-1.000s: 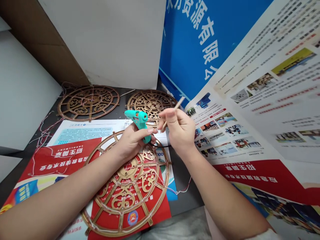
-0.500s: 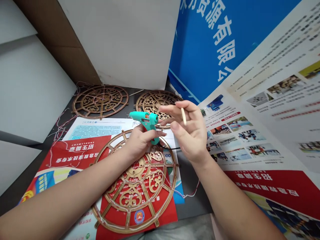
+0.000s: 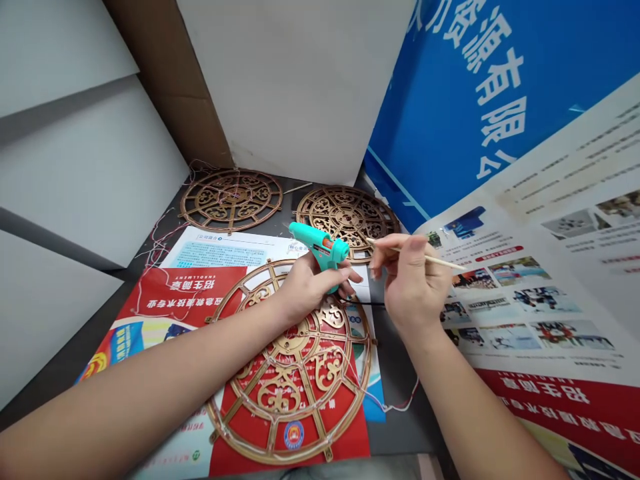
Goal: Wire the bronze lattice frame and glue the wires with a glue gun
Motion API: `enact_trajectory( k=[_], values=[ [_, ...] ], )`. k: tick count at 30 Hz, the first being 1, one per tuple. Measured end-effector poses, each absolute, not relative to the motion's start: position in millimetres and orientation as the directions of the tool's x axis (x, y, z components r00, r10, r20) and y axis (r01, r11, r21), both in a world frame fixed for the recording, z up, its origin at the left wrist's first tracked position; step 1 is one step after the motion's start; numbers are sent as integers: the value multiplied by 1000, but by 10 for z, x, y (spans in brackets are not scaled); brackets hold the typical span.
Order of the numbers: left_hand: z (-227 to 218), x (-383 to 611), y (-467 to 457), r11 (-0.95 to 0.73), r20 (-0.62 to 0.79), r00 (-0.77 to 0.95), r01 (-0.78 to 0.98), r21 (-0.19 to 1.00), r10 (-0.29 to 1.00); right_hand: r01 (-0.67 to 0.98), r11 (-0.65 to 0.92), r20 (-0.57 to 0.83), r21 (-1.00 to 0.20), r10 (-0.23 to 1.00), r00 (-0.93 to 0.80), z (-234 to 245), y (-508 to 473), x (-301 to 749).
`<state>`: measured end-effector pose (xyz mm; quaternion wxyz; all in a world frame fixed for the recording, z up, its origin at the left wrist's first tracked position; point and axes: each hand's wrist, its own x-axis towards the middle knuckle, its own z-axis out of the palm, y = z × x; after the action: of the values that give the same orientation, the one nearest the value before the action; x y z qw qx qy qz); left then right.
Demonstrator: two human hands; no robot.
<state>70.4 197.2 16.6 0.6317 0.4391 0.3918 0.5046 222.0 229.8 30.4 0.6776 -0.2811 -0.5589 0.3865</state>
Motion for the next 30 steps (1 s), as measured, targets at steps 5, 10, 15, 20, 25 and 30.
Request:
enact_trajectory(
  k=[5,10,15,20,25,30],
  values=[
    [195,696,1959,76,-51,126,-204,976,991,-197,504,514,-841,858,1,194,2312,2188],
    [173,689,1967,61,-27,177,-191,980,984,-209,438,456,-875,889,-47,132,2335,2157],
    [114,683,1976,5,28,195,-168,986,980,-212,425,451,-880,888,-88,94,2332,2126],
    [123,683,1974,16,13,207,-142,990,978,-192,435,457,-880,885,-86,87,2337,2136],
    [124,703,1977,80,-50,214,-137,987,976,-168,470,485,-866,872,-59,117,2342,2136],
    [124,707,2000,137,-106,185,-161,977,977,-90,497,501,-863,865,-28,136,2357,2114]
  ],
)
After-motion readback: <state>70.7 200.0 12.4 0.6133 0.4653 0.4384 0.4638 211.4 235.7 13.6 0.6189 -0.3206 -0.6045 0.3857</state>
